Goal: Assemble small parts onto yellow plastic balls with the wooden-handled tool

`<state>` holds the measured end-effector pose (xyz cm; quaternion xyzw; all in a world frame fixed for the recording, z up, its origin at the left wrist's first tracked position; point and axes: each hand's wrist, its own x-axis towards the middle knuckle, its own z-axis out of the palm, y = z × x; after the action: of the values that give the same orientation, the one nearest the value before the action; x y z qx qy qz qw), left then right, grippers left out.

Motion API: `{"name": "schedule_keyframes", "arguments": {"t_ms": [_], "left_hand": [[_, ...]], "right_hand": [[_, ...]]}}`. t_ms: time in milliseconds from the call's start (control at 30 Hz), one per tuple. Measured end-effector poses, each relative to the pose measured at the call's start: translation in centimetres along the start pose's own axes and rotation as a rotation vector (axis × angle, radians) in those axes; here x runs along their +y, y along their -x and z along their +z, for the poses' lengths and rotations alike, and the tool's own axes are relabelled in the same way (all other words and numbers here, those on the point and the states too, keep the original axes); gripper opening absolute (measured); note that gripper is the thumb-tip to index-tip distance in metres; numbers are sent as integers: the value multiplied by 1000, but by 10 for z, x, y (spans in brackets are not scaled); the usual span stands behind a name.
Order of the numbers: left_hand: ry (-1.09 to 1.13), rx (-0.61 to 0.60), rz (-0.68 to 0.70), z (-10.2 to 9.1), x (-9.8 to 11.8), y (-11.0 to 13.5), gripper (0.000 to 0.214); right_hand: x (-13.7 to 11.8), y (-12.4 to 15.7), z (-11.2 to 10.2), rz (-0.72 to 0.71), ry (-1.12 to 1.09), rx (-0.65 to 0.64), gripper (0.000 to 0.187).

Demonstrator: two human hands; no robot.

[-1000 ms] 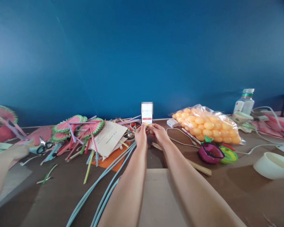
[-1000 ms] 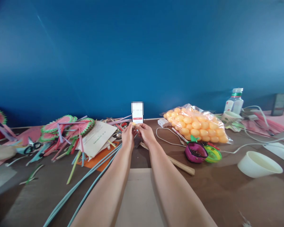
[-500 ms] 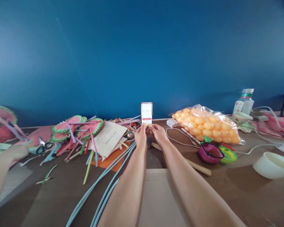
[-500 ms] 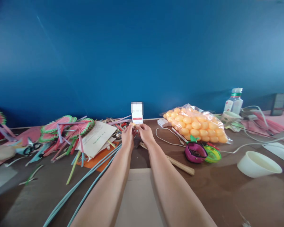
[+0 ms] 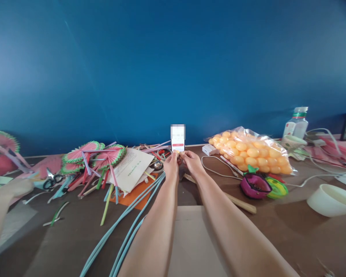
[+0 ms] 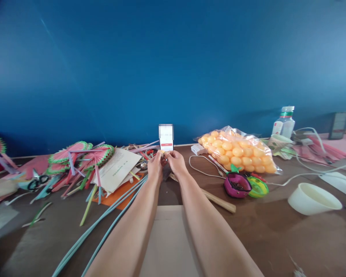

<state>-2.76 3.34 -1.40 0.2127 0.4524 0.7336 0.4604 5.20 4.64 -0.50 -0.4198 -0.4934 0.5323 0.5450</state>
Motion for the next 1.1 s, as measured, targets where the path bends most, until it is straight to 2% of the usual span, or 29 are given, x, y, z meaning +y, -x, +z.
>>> {"name": "schedule_keyframes", "arguments": {"t_ms": [233, 367, 600, 833, 1100], "left_hand": [[58, 46, -43, 3, 4, 3, 26], [132, 84, -106, 5, 11, 6, 24], [271, 70, -188, 4, 13, 6, 24], [168, 64, -143, 5, 14, 7, 25], [60, 15, -67, 4, 12, 10, 29]], "right_hand": [[1, 2, 6, -15, -37, -56, 28], [-3, 5, 11, 24, -132, -20, 29], [-9, 5, 7, 103, -206, 61, 36], [-6, 4, 3, 218, -195, -62, 40], [-8, 5, 3, 236, -291, -139, 35]]}}
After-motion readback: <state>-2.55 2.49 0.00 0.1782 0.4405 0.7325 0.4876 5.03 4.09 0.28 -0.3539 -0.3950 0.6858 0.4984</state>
